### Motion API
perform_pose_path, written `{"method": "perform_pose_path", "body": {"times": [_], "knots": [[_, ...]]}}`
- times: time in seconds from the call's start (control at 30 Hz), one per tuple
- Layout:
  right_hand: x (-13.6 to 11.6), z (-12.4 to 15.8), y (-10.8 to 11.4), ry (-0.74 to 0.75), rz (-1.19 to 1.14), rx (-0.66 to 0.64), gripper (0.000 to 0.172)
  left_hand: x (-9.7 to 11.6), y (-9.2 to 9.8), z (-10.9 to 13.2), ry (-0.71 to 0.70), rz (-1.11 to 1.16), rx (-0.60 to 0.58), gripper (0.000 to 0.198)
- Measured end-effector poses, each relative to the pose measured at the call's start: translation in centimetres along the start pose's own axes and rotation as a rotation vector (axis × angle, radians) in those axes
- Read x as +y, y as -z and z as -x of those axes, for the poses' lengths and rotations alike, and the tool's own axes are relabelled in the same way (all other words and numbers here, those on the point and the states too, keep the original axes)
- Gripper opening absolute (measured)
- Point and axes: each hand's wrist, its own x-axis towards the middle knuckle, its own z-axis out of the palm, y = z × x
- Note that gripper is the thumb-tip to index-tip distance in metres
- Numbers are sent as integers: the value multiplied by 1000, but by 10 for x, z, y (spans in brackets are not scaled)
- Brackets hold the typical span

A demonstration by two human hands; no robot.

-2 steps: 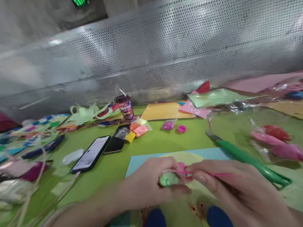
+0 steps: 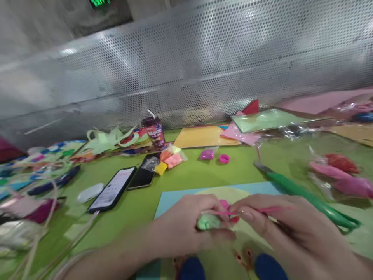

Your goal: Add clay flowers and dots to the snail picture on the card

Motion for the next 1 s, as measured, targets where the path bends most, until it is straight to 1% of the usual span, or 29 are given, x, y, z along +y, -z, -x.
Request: {"method": "perform_pose_path", "body": {"times": [0.07, 0.1, 0.17, 0.27, 0.4, 0.47, 0.53, 0.6, 0.7, 0.77, 0.9, 1.0], "knots": [[0, -4, 0, -76, -135, -64, 39, 2, 2, -2, -27, -9, -22, 19], [0, -5, 0, -118, -182, -71, 41, 3, 3, -2, -35, -13, -32, 19], [2, -7, 1, -190, -232, -77, 44, 2, 3, -2, -32, -19, -41, 20], [4, -7, 2, -246, -283, -136, 45, 1, 4, -1, -12, -37, -40, 22], [5, -9, 3, -217, -302, -197, 40, 0, 4, 0, -8, -36, -54, 22], [5, -8, 3, -199, -298, -248, 37, 0, 4, 0, -5, -29, -72, 22], [6, -7, 2, -185, -275, -294, 35, 0, 3, -1, -8, -26, -81, 21], [6, -5, 0, -154, -234, -305, 32, -1, 3, -2, -8, -25, -79, 20], [5, -2, -3, -70, -179, -286, 29, -1, 4, -2, 5, -22, -31, 19], [4, -1, -3, -18, -145, -243, 27, 0, 4, -2, 24, 3, 8, 20], [2, 1, -1, 89, -63, -59, 27, 2, 4, -1, 54, 34, 11, 23], [2, 2, 0, 111, -30, 54, 27, 2, 3, -1, 44, 34, 14, 21]]}}
